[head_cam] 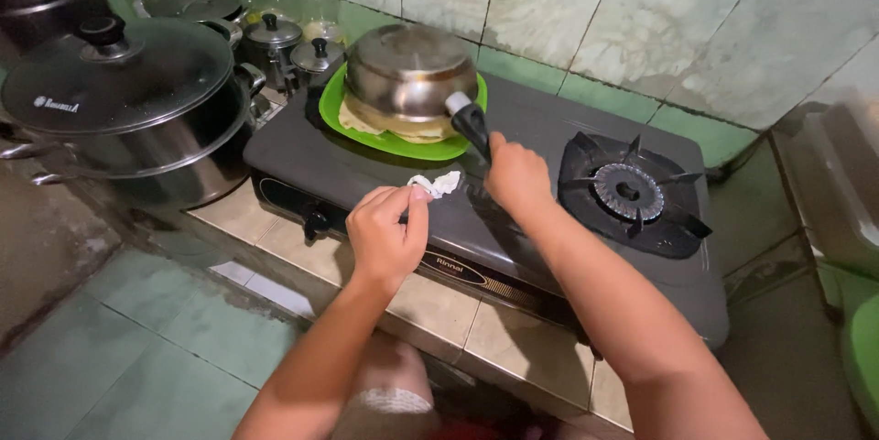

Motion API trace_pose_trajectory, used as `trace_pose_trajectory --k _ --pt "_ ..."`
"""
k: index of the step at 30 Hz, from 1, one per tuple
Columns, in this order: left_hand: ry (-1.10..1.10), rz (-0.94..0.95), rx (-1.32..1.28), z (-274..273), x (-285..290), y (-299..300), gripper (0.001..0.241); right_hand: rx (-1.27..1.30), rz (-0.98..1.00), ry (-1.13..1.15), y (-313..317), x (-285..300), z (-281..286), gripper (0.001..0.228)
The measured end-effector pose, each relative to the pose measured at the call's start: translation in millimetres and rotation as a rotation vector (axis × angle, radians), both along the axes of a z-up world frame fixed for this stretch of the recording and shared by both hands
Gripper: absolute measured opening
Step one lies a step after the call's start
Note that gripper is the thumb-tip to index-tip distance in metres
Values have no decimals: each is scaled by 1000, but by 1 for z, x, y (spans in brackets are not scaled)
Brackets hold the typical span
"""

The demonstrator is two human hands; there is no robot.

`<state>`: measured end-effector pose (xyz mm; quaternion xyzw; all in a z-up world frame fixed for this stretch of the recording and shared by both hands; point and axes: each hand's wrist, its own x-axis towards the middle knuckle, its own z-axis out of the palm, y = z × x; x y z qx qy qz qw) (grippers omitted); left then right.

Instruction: Preparing thin pastry wrappers by pouring batter into a pan and whisking the batter bowl.

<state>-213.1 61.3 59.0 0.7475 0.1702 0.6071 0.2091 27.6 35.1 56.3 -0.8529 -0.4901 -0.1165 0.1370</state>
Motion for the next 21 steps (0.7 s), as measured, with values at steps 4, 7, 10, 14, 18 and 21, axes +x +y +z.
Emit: trace_pose_trajectory --k 4,7,10,14,18,21 --pt "21 33 2 -4 -1 3 16 25 11 -13 5 5 -11 29" --pt "4 31 9 -2 -3 6 17 107 25 22 4 1 8 40" --pt "-19 22 10 0 -4 8 18 280 151 89 21 38 -6 44" --pt "-12 19 -14 1 0 5 18 404 201 511 8 14 42 36" --pt "-11 -12 -26 3 8 -1 18 510 264 1292 -25 0 79 24" --pt "-17 -36 -4 4 22 -8 18 593 383 1599 -55 24 70 18"
